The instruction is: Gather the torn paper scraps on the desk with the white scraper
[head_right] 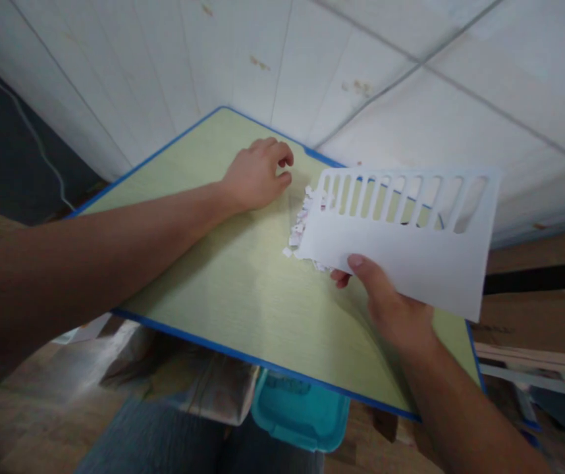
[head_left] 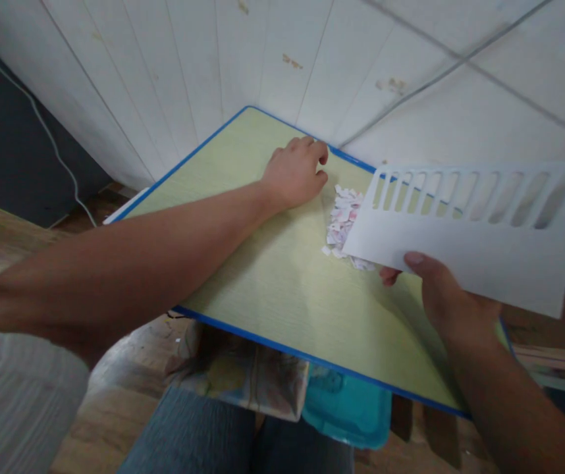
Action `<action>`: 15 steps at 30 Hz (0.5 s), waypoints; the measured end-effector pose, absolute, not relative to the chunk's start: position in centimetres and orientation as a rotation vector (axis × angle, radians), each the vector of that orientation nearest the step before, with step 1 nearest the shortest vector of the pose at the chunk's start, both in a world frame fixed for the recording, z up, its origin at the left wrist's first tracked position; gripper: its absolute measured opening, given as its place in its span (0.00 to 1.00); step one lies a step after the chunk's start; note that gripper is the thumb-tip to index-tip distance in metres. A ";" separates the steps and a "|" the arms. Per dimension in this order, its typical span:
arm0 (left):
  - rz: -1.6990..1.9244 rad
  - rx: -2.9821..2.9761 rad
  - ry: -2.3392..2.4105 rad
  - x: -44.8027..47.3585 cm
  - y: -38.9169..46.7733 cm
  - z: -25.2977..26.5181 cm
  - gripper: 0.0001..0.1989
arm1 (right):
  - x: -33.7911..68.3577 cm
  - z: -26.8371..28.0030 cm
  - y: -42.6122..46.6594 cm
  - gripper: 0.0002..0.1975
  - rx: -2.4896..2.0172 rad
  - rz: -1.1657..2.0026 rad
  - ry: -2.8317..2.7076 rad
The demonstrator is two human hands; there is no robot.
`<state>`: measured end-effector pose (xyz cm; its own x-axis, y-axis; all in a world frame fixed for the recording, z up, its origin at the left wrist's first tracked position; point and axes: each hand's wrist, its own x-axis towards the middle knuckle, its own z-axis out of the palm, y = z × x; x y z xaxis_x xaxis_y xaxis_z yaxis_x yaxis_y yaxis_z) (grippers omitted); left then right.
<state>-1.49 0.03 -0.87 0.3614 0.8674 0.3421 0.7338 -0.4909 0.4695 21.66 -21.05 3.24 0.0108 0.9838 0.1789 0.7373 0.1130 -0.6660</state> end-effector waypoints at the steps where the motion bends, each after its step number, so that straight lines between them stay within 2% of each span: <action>1: 0.820 2.389 1.447 -1.6 0.1 -0.9 0.19 | 21.6 3.2 -20.9 0.22 -1.689 0.505 -1.748; 6: 0.774 2.438 1.457 -1.7 0.7 -1.7 0.24 | 21.3 2.2 -20.3 0.23 -1.675 0.555 -1.755; 15: 0.729 2.456 1.447 -1.6 1.1 -2.5 0.26 | 21.3 2.0 -20.5 0.23 -1.634 0.661 -1.750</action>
